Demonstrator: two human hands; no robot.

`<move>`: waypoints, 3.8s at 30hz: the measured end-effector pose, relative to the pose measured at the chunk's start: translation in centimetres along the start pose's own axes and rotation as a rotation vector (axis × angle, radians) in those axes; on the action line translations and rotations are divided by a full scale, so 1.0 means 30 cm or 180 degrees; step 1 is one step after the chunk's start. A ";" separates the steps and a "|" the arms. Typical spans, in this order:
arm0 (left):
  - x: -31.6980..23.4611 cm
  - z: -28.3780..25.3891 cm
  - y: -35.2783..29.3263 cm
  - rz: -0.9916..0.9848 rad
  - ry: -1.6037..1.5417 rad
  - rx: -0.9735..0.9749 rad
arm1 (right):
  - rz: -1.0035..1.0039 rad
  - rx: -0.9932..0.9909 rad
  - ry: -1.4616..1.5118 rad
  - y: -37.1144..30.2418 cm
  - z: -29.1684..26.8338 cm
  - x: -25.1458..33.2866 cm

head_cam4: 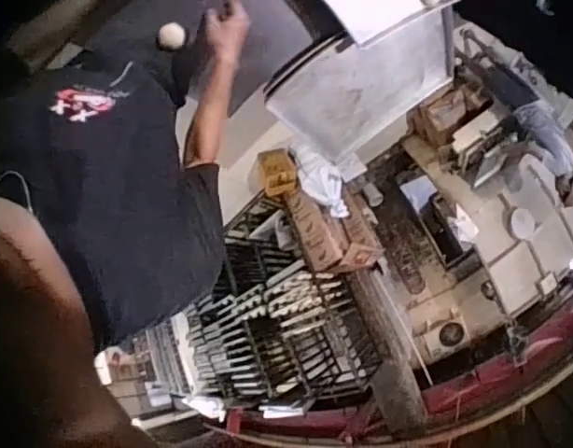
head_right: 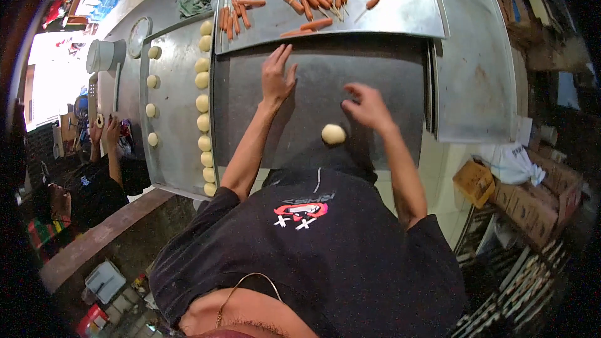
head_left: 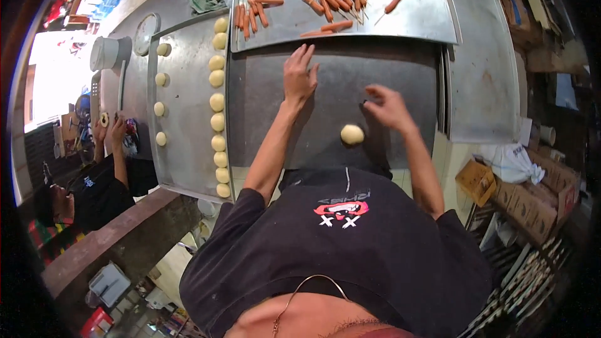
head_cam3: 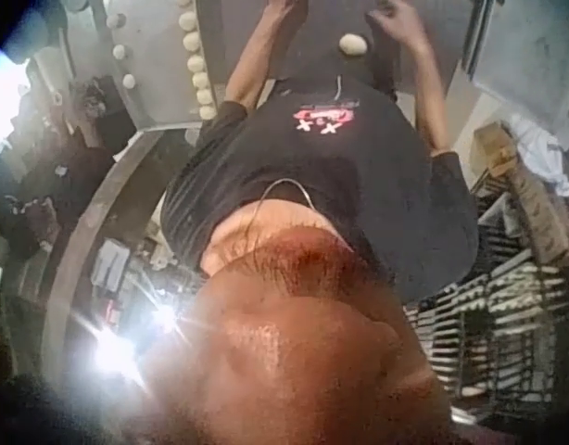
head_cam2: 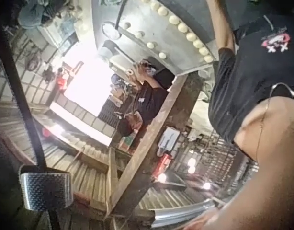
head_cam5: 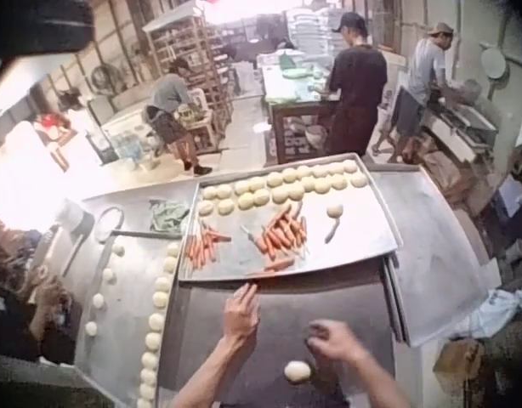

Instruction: Rolling out dough and wrapping it around sausages to prepare sausage rolls on a bakery workbench.

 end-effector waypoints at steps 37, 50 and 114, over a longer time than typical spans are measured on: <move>0.062 -0.075 -0.574 -0.1155 -0.1975 0.0125 | 0.0090 -0.0749 -0.2660 -0.088 0.672 0.094; -0.151 0.094 -0.630 0.0186 -0.0074 0.1437 | -0.0232 -0.0775 -0.2542 -0.178 0.615 -0.010; -0.315 0.193 0.324 0.0637 -0.0036 0.0214 | 0.0272 -0.0672 -0.2488 -0.294 0.249 -0.149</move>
Point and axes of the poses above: each hand's wrist, its own y-axis towards the middle knuckle, its own z-axis out of the palm, x = y × z, the point moved 5 cm from there along y, towards the middle knuckle, and after that the axes turned 8 degrees about x, right-handed, at the moved point
